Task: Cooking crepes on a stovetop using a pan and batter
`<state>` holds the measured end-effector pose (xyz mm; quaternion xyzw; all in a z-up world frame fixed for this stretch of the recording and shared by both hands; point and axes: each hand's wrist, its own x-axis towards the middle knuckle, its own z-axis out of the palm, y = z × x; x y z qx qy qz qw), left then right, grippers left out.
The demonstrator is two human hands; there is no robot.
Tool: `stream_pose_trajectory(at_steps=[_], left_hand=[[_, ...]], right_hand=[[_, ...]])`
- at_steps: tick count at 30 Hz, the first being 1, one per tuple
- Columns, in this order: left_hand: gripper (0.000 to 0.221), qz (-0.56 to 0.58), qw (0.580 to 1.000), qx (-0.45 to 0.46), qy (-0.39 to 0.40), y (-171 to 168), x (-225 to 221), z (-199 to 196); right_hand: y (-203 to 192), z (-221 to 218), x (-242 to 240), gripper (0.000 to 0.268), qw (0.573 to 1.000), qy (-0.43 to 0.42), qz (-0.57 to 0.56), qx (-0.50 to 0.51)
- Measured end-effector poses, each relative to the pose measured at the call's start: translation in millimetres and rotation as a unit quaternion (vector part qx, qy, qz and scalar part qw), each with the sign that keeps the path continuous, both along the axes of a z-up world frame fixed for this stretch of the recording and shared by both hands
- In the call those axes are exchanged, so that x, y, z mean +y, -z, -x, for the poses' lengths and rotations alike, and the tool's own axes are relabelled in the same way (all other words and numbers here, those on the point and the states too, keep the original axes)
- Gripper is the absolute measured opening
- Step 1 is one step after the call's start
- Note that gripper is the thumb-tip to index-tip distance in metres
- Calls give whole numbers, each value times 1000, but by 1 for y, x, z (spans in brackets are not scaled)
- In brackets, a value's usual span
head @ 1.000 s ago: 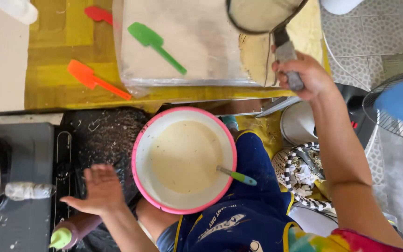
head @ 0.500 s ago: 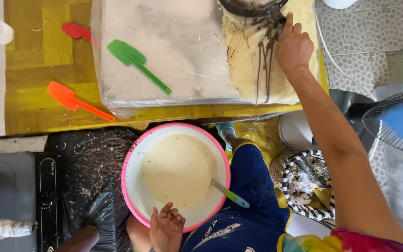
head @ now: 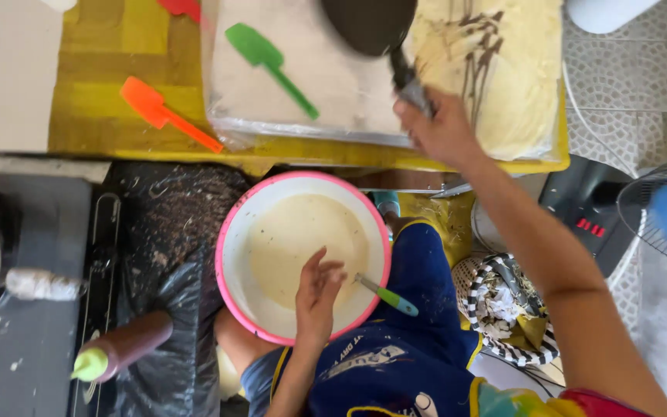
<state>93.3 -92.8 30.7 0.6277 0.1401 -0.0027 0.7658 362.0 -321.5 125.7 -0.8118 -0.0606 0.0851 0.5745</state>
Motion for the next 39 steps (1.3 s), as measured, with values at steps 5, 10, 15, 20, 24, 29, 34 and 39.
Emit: stream_pose_trajectory(at_steps=[5, 10, 15, 20, 24, 29, 34, 39], left_hand=[[75, 56, 995, -29, -75, -30, 15, 13], [36, -7, 970, -24, -242, -75, 100, 133], [28, -159, 855, 105, -482, -60, 160, 279], [47, -79, 824, 35, -560, -61, 164, 344], [42, -67, 853, 84, -510, -46, 165, 360], [30, -7, 910, 191, -368, -15, 160, 315], [35, 41, 949, 268, -161, 36, 122, 250], [45, 21, 972, 233, 29, 62, 72, 187]], right_hand=[[74, 165, 130, 73, 902, -116, -339, 240], [106, 299, 257, 70, 848, -257, -335, 319], [130, 280, 367, 76, 952, -284, -61, -94], [152, 276, 460, 125, 929, -357, -71, -72], [160, 273, 471, 106, 944, -305, -125, -27], [24, 236, 349, 82, 943, -325, -67, -15], [-99, 231, 247, 109, 740, -397, 544, -8], [-76, 198, 176, 104, 578, -380, 722, -34]])
